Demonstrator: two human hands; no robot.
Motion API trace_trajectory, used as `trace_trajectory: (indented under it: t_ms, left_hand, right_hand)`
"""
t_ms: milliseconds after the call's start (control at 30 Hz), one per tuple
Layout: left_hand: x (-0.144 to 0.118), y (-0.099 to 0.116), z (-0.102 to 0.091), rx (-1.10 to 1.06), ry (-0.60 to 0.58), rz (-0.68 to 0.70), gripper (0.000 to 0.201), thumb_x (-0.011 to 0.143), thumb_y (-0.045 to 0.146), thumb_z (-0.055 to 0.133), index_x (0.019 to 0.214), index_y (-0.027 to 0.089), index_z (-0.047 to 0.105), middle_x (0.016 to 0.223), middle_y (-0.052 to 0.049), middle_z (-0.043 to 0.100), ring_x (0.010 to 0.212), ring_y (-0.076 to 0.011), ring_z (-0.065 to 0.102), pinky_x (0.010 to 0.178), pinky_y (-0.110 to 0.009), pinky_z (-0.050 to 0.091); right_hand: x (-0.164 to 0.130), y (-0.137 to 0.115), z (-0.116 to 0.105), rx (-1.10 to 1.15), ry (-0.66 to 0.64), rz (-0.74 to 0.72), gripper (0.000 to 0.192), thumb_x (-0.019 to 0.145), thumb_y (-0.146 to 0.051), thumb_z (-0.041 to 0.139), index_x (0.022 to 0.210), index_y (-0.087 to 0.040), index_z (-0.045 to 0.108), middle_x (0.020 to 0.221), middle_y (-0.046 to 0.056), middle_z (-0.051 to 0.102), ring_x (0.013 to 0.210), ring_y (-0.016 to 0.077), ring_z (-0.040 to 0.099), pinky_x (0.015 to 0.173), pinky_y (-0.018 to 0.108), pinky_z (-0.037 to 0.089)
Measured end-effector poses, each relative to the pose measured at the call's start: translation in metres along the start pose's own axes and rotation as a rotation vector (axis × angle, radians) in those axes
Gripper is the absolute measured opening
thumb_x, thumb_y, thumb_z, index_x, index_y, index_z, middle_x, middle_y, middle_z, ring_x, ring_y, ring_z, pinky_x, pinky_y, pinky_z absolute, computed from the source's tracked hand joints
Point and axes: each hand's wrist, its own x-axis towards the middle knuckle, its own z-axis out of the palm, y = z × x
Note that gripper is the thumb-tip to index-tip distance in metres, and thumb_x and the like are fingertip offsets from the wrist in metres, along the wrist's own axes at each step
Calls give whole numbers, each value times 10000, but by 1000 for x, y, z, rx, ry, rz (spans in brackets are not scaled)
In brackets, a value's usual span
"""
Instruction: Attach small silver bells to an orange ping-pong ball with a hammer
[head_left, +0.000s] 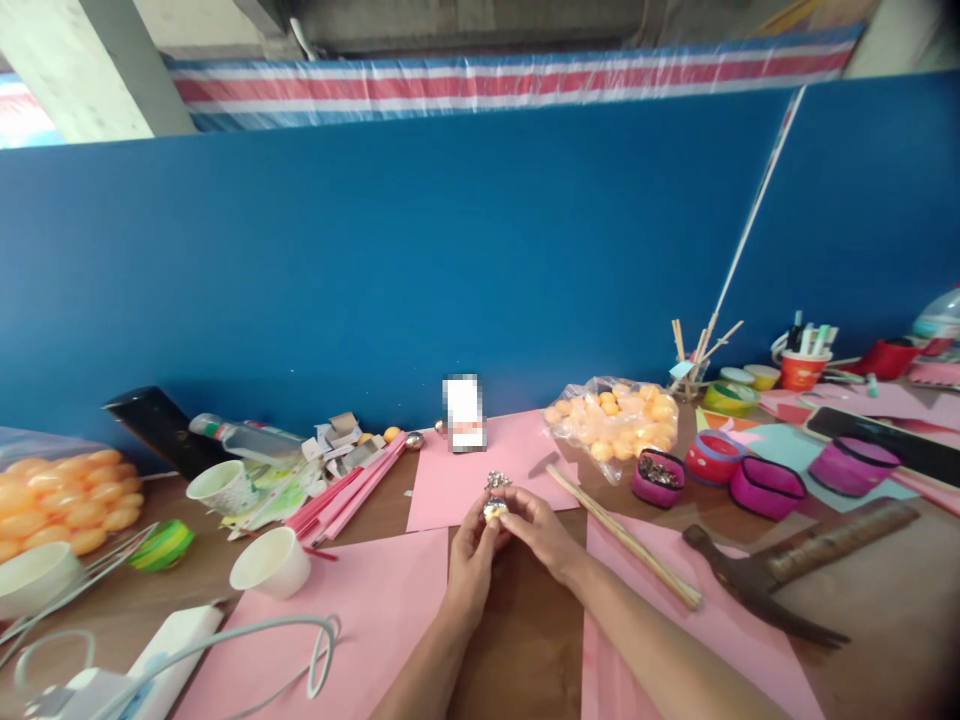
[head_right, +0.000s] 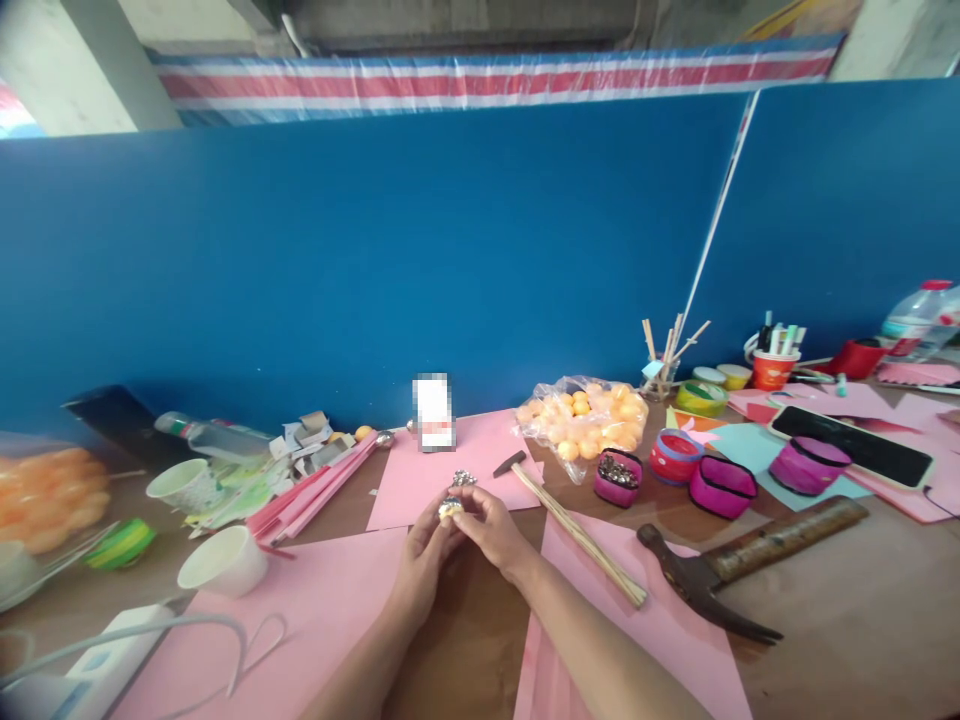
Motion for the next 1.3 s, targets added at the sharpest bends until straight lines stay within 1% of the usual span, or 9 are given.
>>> trace_trajectory:
  t_ms: [167, 300, 533, 667, 833, 1067, 1167, 1300]
  left_hand:
    - [0, 0, 0, -14, 12, -20, 490, 723, 322, 594, 1192, 219, 497, 1246, -92, 504, 1148, -258, 451, 947, -387, 397]
    - [0, 0, 2, -30, 5, -9, 508, 731, 318, 585, 1216, 220, 469, 1263, -92, 487, 1152, -253, 448, 943, -388, 402]
    - [0, -2, 0, -16, 13, -15, 529, 706, 326, 610, 1206, 208, 481, 1241, -99, 507, 1149, -262, 450, 939, -387, 405]
    - [2, -4, -2, -7, 3, -8, 515, 725, 321, 592, 1211, 200, 475, 1246, -101, 502, 1158, -259, 440, 948, -388, 398]
    - [2, 0, 1, 0, 30, -28, 512, 700, 341, 613, 1180, 196, 512, 1229, -108, 517, 1143, -272, 454, 930, -387, 415]
    - [0, -1, 3, -68, 51, -12, 479, 737, 362, 565, 1183, 195, 510, 1204, -116, 535, 1093, -269, 502, 912, -423, 423]
    - [0, -3, 3, -65, 47, 9, 473, 734, 352, 568, 1178, 200, 514, 1217, -111, 525, 1107, -269, 490, 911, -418, 424]
    - [0, -3, 2, -91, 36, -3, 457, 742, 340, 563, 1171, 191, 518, 1209, -114, 530, 1107, -264, 489, 910, -410, 422]
  right_hand:
    - [1, 1, 0, 13, -3, 17, 300, 744, -301, 582, 1022, -191, 566, 950, 44, 631, 942, 201, 574, 837, 355, 452]
    - [0, 2, -1, 19, -1, 12, 293, 749, -287, 576, 1027, -197, 571, 983, 45, 624, 935, 196, 576, 850, 360, 444]
    - [0, 3, -2, 19, 10, 9, 322, 733, -289, 590, 1043, -200, 581, 1001, 53, 627, 976, 214, 560, 859, 368, 438]
    - [1, 4, -2, 4, 10, 5, 319, 732, -266, 590, 1043, -199, 582, 1017, 52, 620, 982, 209, 554, 876, 366, 428]
    - [1, 5, -2, -1, 14, 21, 302, 732, -279, 590, 1021, -194, 579, 993, 48, 625, 942, 204, 569, 848, 361, 448]
    - [1, 7, 0, -33, 45, 7, 305, 744, -324, 584, 1020, -195, 579, 1030, 51, 615, 990, 208, 549, 893, 370, 420]
    - [1, 8, 0, -48, 44, -4, 294, 749, -332, 580, 1011, -197, 582, 1036, 50, 613, 988, 206, 549, 895, 368, 420]
    - [1, 8, -1, -51, 41, -13, 285, 753, -318, 580, 1011, -196, 578, 1032, 51, 612, 985, 203, 551, 897, 367, 417]
